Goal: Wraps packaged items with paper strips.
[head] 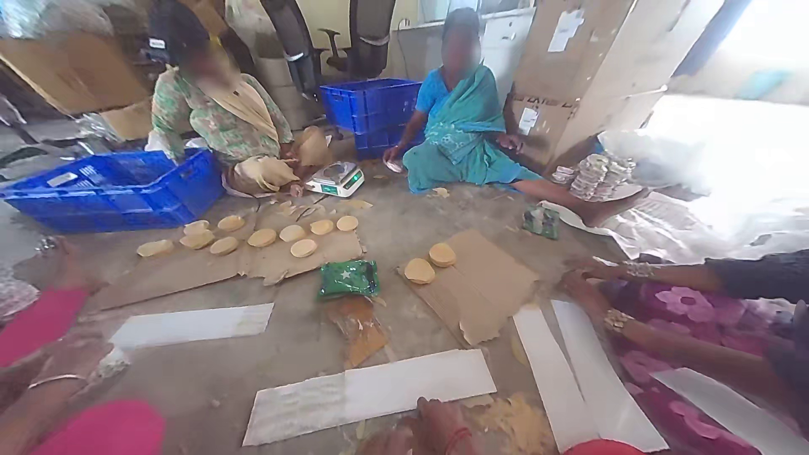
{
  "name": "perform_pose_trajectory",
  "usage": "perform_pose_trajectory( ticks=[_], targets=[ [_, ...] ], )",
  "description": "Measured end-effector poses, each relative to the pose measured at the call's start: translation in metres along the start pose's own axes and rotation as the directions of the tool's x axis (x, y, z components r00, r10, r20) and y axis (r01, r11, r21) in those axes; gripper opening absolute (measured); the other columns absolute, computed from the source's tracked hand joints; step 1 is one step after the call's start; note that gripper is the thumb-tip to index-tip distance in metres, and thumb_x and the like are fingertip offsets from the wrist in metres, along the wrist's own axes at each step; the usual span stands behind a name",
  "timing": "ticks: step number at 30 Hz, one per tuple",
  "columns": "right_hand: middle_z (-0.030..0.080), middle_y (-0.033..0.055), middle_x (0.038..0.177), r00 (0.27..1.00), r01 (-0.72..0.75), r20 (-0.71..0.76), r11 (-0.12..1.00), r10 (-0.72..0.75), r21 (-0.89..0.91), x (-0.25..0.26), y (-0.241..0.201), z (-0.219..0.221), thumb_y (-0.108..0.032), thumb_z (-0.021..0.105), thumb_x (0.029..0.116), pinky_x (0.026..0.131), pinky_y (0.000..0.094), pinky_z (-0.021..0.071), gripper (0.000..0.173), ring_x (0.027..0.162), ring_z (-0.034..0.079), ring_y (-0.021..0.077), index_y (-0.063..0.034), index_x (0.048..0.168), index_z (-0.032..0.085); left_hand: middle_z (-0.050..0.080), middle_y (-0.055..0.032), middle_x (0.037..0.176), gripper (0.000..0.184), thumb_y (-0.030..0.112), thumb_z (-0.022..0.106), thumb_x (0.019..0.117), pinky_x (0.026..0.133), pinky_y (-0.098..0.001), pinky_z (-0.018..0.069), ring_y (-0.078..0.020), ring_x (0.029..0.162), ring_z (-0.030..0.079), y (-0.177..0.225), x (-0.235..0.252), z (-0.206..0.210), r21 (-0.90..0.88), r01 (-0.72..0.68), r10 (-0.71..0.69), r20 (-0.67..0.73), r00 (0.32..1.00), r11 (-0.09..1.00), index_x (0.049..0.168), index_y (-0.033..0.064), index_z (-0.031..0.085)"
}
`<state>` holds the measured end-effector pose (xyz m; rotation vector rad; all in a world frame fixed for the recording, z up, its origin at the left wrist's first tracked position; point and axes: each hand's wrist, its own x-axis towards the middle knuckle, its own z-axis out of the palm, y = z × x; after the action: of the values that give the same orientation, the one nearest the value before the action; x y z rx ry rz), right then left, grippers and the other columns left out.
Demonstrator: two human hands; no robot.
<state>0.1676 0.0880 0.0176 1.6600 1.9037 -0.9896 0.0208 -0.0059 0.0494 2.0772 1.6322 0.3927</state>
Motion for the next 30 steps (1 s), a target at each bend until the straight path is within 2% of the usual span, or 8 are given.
perform_pose_trajectory(
  ticks=[3,7,10,14,17,20,24,30],
  targets=[
    [0.066,0.0242,0.127,0.999,0.046,-0.01,0.999,-0.046,0.028,0.0,0.004,0.0,-0.02,0.059,0.1003,0.093,0.0656,0.05,0.036,0.12,0.063,0.0447,-0.0056,0.133,0.06,0.048,-0.0262,0.149,0.078,0.029,0.079,0.0859,0.106,-0.0571,0.0471,-0.0441,0.132,0.053,-0.021,0.027,0.016,-0.093,0.274,-0.255,0.177,0.951,0.957,0.151,0.003,0.046],
    [0.065,0.0215,0.131,0.909,0.361,0.048,0.84,-0.414,0.404,0.008,0.068,-0.003,-0.024,0.06,0.1039,0.106,0.0531,0.0472,0.042,0.12,0.063,0.0341,-0.0017,0.139,0.059,0.055,-0.0221,0.145,0.057,0.021,0.074,0.0908,0.108,-0.0578,0.0459,-0.0397,0.132,0.055,-0.03,0.042,0.033,-0.073,0.431,-0.384,0.339,0.859,0.9,0.142,0.0022,0.056],
    [0.062,0.0192,0.139,0.839,0.453,-0.024,0.673,-0.544,0.586,0.005,0.094,0.009,-0.005,0.064,0.0973,0.107,0.0439,0.0506,0.049,0.124,0.063,0.0268,-0.0006,0.145,0.053,0.056,-0.022,0.143,0.052,0.017,0.074,0.0886,0.107,-0.0563,0.0473,-0.0386,0.13,0.056,-0.032,0.044,0.037,-0.093,0.484,-0.43,0.335,0.838,0.87,0.137,0.0024,0.061],
    [0.071,0.0231,0.113,0.797,0.586,-0.457,0.688,-0.395,0.427,0.004,0.064,0.043,-0.002,0.073,0.0884,0.096,0.0442,0.055,0.031,0.102,0.07,0.031,0.0069,0.118,0.069,0.056,-0.0233,0.142,0.048,0.01,0.068,0.0908,0.107,-0.0557,0.0469,-0.0393,0.13,0.057,-0.028,0.044,0.036,-0.113,0.482,-0.426,0.325,0.844,0.869,0.137,-0.0001,0.06],
    [0.068,0.0235,0.089,0.636,0.633,-0.747,0.684,-0.194,0.362,0.023,0.047,0.076,0.002,0.072,0.0839,0.08,0.0446,0.0569,0.011,0.084,0.068,0.0331,0.0103,0.09,0.071,0.055,-0.0259,0.142,0.046,0.007,0.068,0.0916,0.11,-0.0547,0.0453,-0.041,0.131,0.056,-0.033,0.04,0.037,-0.201,0.492,-0.433,0.275,0.858,0.847,0.136,0.0007,0.062],
    [0.07,0.0243,0.089,0.488,0.503,-0.867,0.844,-0.097,0.189,0.013,0.03,0.095,0.002,0.071,0.0846,0.082,0.053,0.0584,0.007,0.088,0.071,0.041,0.0076,0.087,0.073,0.059,-0.0264,0.136,0.037,0.011,0.067,0.0949,0.108,-0.0527,0.0462,-0.0405,0.126,0.059,-0.037,0.036,0.041,-0.269,0.53,-0.488,0.211,0.847,0.804,0.13,0.0006,0.066],
    [0.071,0.0257,0.107,0.615,0.432,-0.712,0.9,-0.34,-0.057,-0.022,0.032,0.108,0.007,0.062,0.0894,0.086,0.0525,0.0587,0.025,0.102,0.069,0.0444,0.0066,0.111,0.074,0.066,-0.0219,0.128,0.033,0.006,0.068,0.0915,0.108,-0.0525,0.0468,-0.0374,0.123,0.062,-0.041,0.035,0.04,-0.295,0.547,-0.497,0.23,0.837,0.784,0.124,0.0013,0.07],
    [0.067,0.0259,0.113,0.807,0.556,-0.396,0.79,-0.439,0.259,0.014,0.043,0.038,-0.003,0.073,0.0882,0.097,0.0458,0.0535,0.025,0.105,0.067,0.0361,0.0081,0.11,0.07,0.067,-0.0208,0.126,0.03,0.011,0.066,0.0949,0.106,-0.053,0.0484,-0.0364,0.12,0.063,-0.037,0.035,0.035,-0.252,0.539,-0.473,0.279,0.836,0.804,0.123,0.0041,0.072]
  ],
)
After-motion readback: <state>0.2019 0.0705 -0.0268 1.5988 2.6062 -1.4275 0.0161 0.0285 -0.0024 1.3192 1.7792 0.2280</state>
